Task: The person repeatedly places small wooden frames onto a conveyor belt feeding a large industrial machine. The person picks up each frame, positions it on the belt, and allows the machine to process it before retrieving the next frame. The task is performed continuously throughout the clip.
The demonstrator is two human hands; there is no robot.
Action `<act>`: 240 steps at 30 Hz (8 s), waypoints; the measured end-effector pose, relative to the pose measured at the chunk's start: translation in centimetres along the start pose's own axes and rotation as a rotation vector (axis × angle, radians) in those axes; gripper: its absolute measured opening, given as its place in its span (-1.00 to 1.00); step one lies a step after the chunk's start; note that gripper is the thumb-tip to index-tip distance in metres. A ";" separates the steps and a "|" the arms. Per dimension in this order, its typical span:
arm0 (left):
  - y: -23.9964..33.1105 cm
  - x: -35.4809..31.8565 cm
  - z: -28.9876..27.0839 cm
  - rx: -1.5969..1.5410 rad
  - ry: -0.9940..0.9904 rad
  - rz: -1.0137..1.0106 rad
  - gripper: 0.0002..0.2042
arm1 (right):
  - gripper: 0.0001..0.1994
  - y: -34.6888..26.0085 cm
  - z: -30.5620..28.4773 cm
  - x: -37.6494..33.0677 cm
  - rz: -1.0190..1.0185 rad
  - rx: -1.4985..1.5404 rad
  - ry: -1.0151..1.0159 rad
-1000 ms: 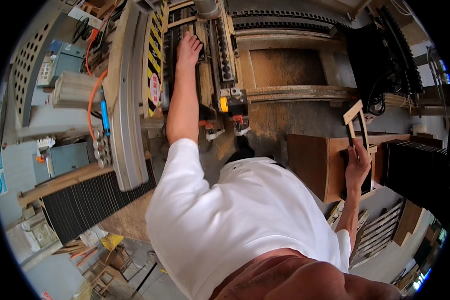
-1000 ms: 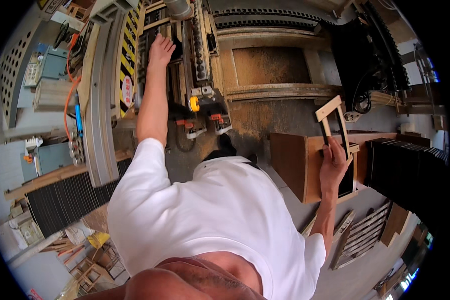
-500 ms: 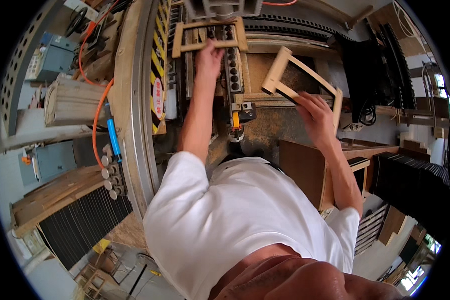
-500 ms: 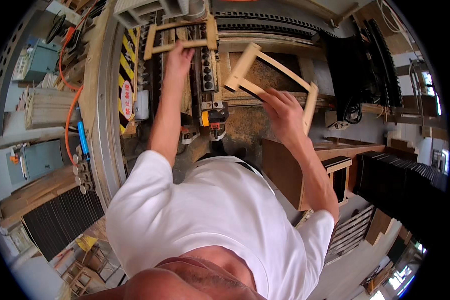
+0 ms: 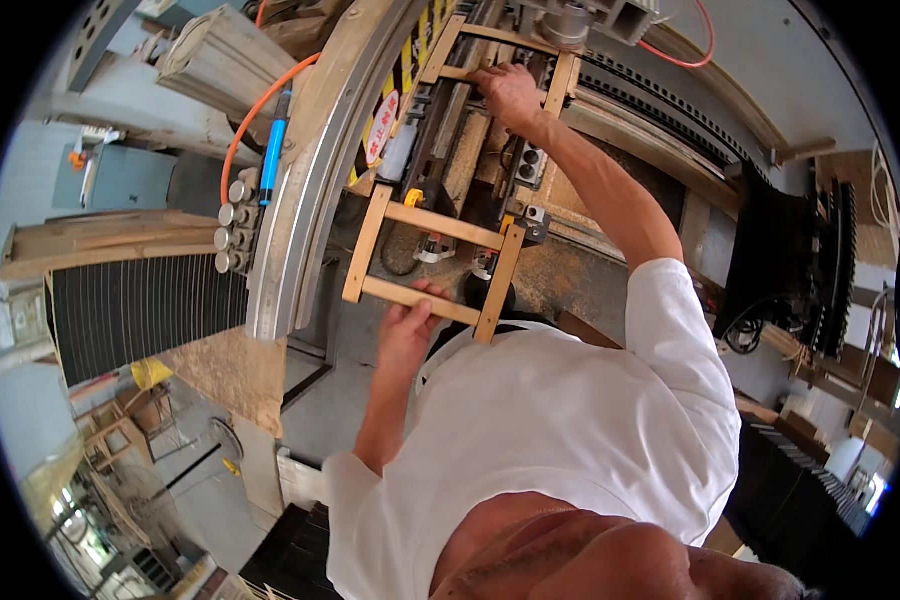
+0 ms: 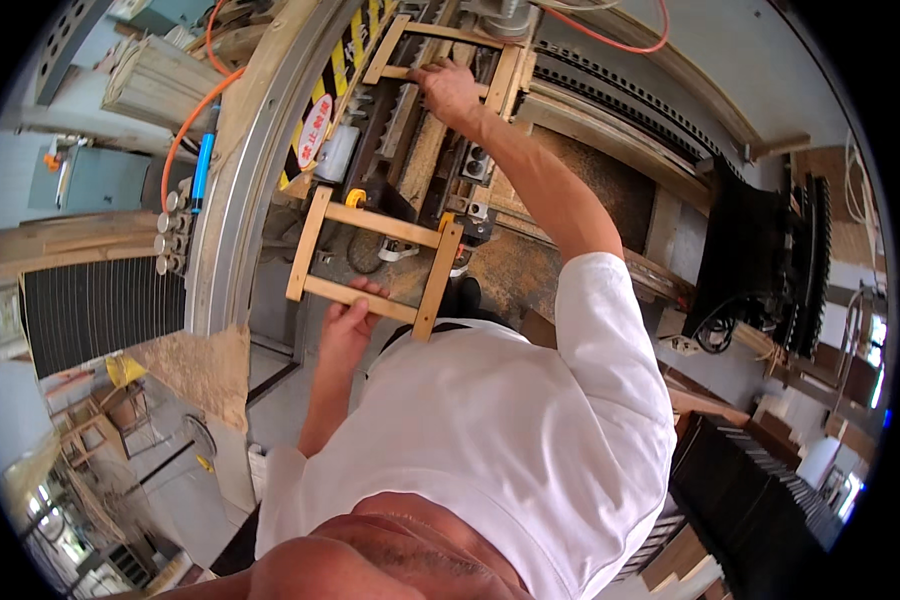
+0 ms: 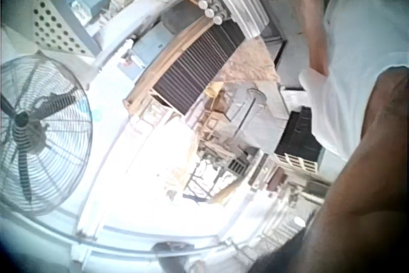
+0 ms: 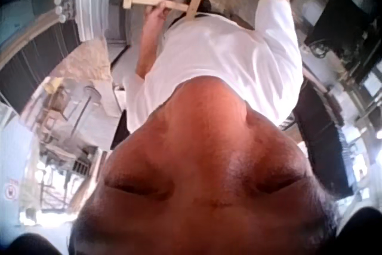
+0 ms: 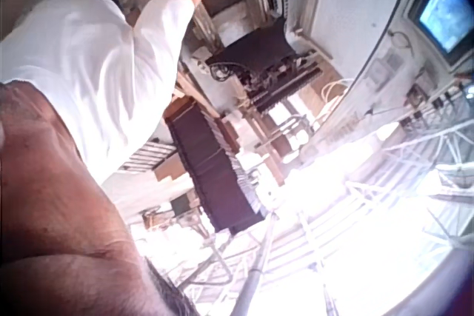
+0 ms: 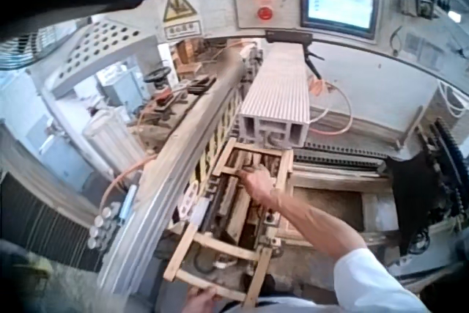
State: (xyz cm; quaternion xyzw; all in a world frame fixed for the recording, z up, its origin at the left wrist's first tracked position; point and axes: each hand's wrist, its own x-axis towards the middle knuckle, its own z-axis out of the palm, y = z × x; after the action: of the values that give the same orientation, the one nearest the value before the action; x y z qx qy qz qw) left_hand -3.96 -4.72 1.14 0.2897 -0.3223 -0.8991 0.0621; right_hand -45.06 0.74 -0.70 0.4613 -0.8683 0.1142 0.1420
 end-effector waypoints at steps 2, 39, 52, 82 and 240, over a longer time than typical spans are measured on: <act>-1.2 -2.3 -0.5 -0.042 0.069 0.049 -0.70 | -0.59 0.5 0.6 1.7 0.006 -0.112 -0.014; -5.3 -7.9 -10.9 0.282 0.830 0.493 -0.51 | -0.75 9.3 3.3 11.9 -0.081 -0.270 -0.151; 13.6 -24.7 -10.5 0.373 0.764 1.034 -0.60 | -0.81 9.2 2.2 11.8 0.012 -0.325 -0.083; 55.2 -19.6 -9.4 1.856 0.907 1.248 -0.36 | -0.80 -20.2 -7.6 -23.1 0.713 0.707 0.147; 61.2 -22.9 -18.3 0.559 0.622 1.054 -0.77 | -0.80 -19.7 -12.1 -15.9 0.256 0.664 -0.142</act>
State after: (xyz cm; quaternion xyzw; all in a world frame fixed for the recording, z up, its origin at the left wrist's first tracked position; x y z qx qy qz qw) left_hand 20.59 -55.86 38.37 0.3443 -0.6083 -0.5060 0.5054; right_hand -18.47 6.18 6.28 0.3764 -0.8424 0.3745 -0.0917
